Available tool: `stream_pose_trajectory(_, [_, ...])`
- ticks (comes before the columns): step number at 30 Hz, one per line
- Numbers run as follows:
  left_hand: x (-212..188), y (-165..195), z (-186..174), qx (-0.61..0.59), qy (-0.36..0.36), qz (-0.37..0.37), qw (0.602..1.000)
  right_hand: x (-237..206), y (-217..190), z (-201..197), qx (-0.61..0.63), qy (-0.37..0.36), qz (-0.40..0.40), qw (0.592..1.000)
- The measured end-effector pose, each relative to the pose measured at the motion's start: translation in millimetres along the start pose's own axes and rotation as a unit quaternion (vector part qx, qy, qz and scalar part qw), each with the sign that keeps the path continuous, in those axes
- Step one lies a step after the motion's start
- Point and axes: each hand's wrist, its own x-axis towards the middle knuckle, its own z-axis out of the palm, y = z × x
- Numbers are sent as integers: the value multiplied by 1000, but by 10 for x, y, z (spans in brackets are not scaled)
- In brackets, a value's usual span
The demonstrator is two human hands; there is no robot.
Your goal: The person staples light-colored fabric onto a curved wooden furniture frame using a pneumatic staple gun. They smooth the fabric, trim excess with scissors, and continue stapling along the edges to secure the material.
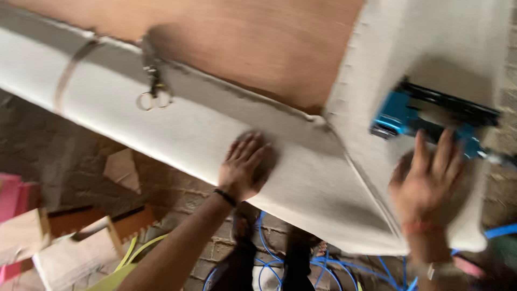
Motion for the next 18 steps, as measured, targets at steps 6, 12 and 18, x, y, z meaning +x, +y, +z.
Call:
stream_pose_trajectory(6, [267, -1469, 24, -150, -54, -295, 942, -565, -1007, 32, 39, -101, -28, 994])
stream_pose_trajectory(12, [542, -2604, -883, 75, 35, -389, 918, -727, -970, 79, 36, -127, 1, 991])
stream_pose_trajectory(18, [783, -2172, -1042, -145, -38, -527, 836, -711, -944, 58, 71, -107, 13, 992])
